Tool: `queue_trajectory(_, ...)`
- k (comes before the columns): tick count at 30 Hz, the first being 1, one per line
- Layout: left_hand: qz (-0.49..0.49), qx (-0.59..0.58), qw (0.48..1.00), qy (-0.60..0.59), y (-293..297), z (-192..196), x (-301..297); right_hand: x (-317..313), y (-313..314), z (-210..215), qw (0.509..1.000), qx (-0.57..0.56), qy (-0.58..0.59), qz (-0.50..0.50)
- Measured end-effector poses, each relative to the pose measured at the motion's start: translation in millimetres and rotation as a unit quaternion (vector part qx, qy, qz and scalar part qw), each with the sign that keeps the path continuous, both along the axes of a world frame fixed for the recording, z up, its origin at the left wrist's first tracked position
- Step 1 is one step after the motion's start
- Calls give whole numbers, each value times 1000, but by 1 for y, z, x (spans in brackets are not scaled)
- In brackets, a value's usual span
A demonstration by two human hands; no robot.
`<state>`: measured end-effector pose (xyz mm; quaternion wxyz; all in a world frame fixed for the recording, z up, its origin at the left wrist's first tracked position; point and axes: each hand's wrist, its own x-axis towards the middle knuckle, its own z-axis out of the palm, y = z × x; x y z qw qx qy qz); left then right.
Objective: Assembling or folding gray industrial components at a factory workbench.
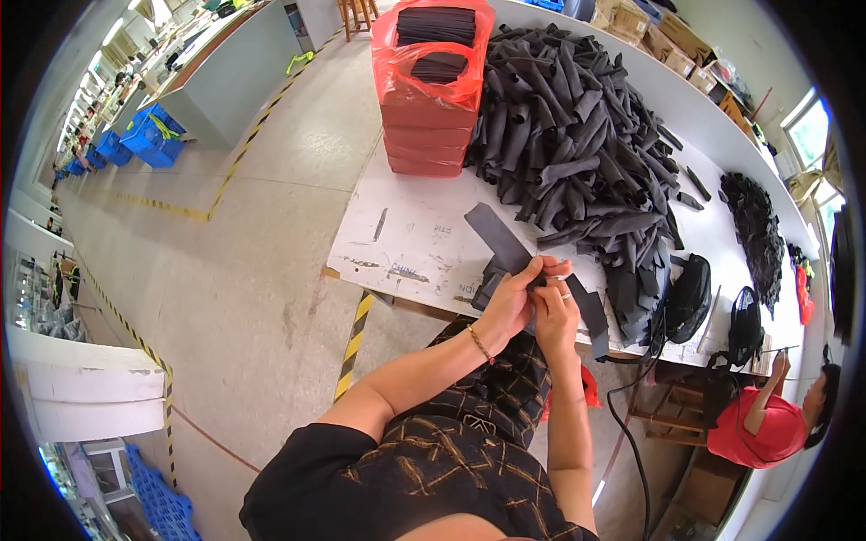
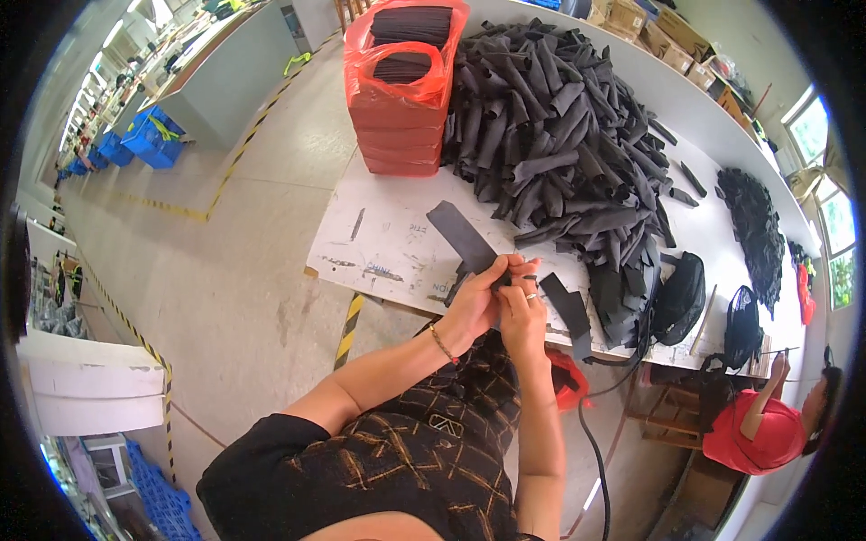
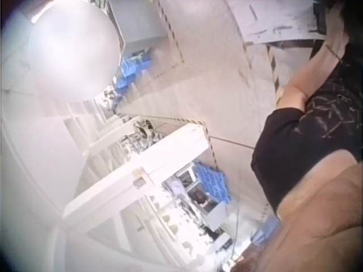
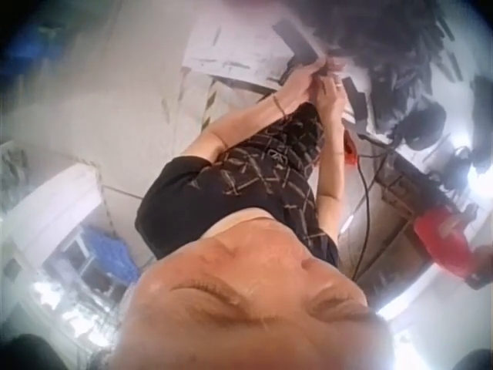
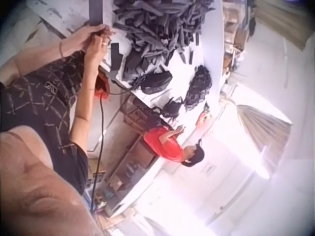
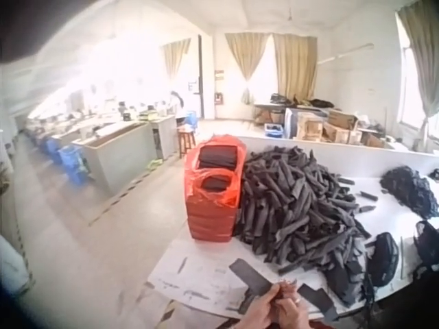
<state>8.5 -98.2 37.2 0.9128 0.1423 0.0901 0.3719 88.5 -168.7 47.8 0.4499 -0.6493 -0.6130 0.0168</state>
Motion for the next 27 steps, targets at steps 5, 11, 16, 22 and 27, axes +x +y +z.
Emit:
queue_trajectory(5,71,-19,997,25,22,19,-9,-2,-6,10,1000,4,-19,0)
queue_trajectory(11,75,32,997,11,21,24,-14,0,-4,15,1000,17,-8,7)
queue_trajectory(16,64,53,997,4,19,25,-13,-1,-3,16,999,43,-5,-1)
queue_trajectory(22,74,55,996,-12,13,21,-9,0,-1,17,999,41,19,8)
queue_trajectory(27,92,35,995,-5,10,20,-7,0,-2,15,999,33,11,19)
